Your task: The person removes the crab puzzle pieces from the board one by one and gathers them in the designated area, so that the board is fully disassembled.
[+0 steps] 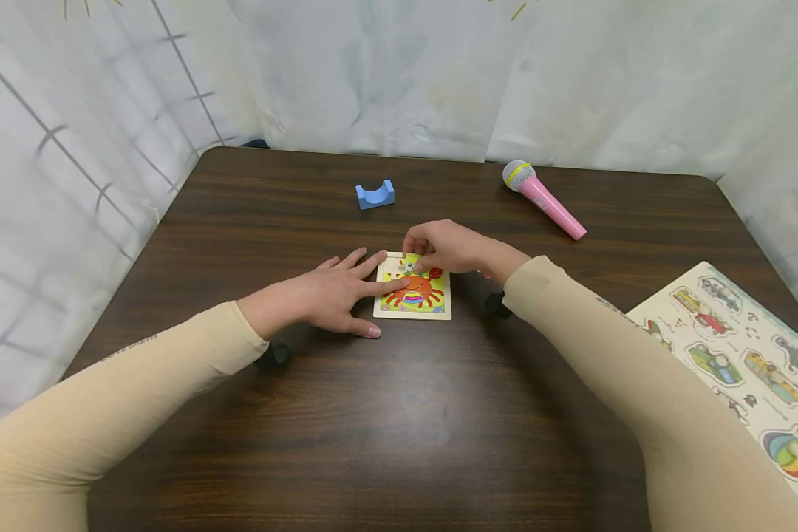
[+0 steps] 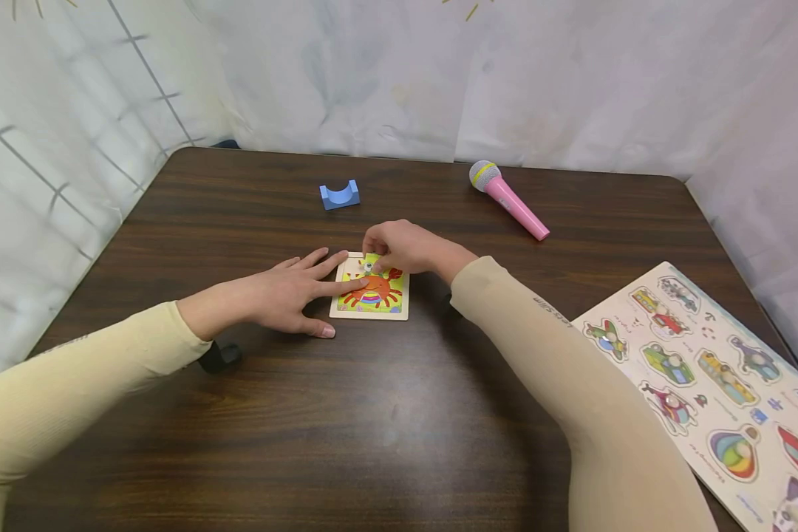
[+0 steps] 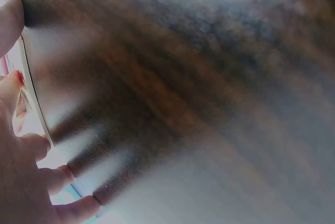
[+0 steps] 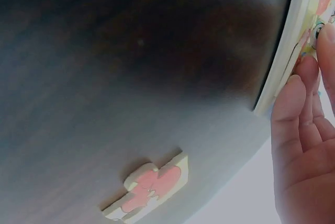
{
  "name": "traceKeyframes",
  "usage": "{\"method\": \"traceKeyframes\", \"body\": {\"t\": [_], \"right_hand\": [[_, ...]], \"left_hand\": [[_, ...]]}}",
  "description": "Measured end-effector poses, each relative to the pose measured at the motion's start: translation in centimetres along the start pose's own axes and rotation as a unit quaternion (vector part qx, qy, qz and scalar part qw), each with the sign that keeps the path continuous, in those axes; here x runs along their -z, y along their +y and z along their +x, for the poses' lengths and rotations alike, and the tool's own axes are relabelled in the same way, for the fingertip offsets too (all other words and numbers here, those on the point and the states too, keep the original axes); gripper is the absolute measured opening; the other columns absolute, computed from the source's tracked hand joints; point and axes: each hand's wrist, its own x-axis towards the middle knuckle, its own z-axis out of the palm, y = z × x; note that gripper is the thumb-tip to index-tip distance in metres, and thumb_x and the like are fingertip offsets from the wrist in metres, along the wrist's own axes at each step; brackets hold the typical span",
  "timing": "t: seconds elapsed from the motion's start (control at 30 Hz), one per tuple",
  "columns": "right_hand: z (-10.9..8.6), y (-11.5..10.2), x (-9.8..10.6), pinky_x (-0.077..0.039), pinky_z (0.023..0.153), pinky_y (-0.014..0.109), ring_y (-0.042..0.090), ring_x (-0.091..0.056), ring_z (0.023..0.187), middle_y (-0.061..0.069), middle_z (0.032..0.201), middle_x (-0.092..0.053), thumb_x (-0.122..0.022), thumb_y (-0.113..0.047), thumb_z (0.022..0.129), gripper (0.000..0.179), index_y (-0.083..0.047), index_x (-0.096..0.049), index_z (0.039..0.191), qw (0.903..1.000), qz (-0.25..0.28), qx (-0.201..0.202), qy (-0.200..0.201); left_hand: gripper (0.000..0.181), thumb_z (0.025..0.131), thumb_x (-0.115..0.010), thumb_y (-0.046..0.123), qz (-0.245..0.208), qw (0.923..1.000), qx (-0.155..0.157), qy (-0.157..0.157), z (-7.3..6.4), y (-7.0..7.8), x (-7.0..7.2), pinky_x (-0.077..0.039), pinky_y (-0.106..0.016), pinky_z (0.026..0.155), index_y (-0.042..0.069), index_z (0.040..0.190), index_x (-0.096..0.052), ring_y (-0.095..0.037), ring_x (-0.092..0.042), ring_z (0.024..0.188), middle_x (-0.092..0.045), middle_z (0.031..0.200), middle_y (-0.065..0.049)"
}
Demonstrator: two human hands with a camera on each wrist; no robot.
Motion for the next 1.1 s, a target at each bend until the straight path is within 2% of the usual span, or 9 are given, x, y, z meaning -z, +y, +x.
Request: {"method": "traceKeyframes", "body": {"t": [0.23,0.37,0.5,0.63,0.8,0.97,1.1], "right_hand": [[-0.7,0.4,0.6,-0.048,0.082,0.032,0.021,-0.055,0.089,0.005,0.089,-0.059,-0.073,-0.011,0.096,0.011,-0.009,-0.067,0.105,0.9997,0.004,0.023,0.010],[-1.2,0.6,1.0,-0.047,0.081,0.032,0.021,-0.055,0.088,0.005,0.088,-0.059,-0.072,-0.010,0.096,0.008,-0.009,-0.068,0.102,0.9987,0.026,0.039,0.019],[-2.0,1.1,1.7,-0.048,0.081,0.032,0.021,-0.055,0.087,0.006,0.089,-0.061,-0.071,-0.010,0.096,0.007,-0.009,-0.069,0.103,0.9971,0.050,0.036,0.045],[-3.5,2.1,2.9,-0.049,0.080,0.033,0.021,-0.058,0.087,0.006,0.093,-0.067,-0.071,-0.011,0.096,0.010,-0.009,-0.071,0.106,0.9950,0.050,0.014,0.085],[-6.2,4.6,4.1,-0.051,0.076,0.028,0.022,-0.064,0.086,0.006,0.094,-0.074,-0.074,-0.011,0.094,0.012,-0.007,-0.072,0.106,0.9913,0.040,-0.036,0.120],[-8.4,7.1,4.5,-0.049,0.072,0.024,0.022,-0.064,0.080,0.007,0.087,-0.073,-0.077,-0.008,0.091,0.010,-0.003,-0.069,0.096,0.9898,0.013,-0.071,0.123],[-9.6,8.3,4.5,-0.049,0.072,0.026,0.018,-0.061,0.078,0.008,0.086,-0.071,-0.077,-0.009,0.091,0.010,-0.003,-0.069,0.094,0.9904,-0.005,-0.092,0.103]], "left_hand": [[0.088,0.090,-0.069,0.060,-0.002,1.0000,0.002,-0.003,0.2,0.2,0.1,-0.018,-0.072,0.119,0.044,0.162,-0.020,-0.049,0.000,0.157,0.003,0.174,-0.012],[0.088,0.090,-0.069,0.060,-0.003,1.0000,0.001,-0.005,0.4,0.3,0.1,-0.018,-0.072,0.119,0.045,0.162,-0.020,-0.049,0.000,0.157,0.003,0.174,-0.012],[0.088,0.090,-0.069,0.060,-0.003,1.0000,0.001,-0.005,0.4,0.4,0.1,-0.018,-0.072,0.119,0.045,0.162,-0.019,-0.049,0.000,0.157,0.003,0.174,-0.012],[0.088,0.090,-0.068,0.061,0.002,1.0000,0.002,-0.003,0.4,0.4,0.0,-0.018,-0.071,0.120,0.045,0.162,-0.019,-0.049,-0.001,0.157,0.002,0.174,-0.012],[0.089,0.090,-0.069,0.061,0.005,1.0000,0.005,0.000,0.4,0.4,0.0,-0.018,-0.071,0.120,0.044,0.162,-0.019,-0.049,-0.001,0.158,0.002,0.174,-0.012],[0.089,0.090,-0.070,0.059,0.005,1.0000,0.005,0.003,0.1,0.4,0.1,-0.018,-0.072,0.119,0.043,0.162,-0.020,-0.050,-0.002,0.157,0.002,0.174,-0.012],[0.089,0.090,-0.069,0.059,0.003,1.0000,0.006,0.001,0.0,0.3,0.0,-0.019,-0.072,0.119,0.043,0.162,-0.020,-0.049,-0.002,0.157,0.002,0.174,-0.012]]}}
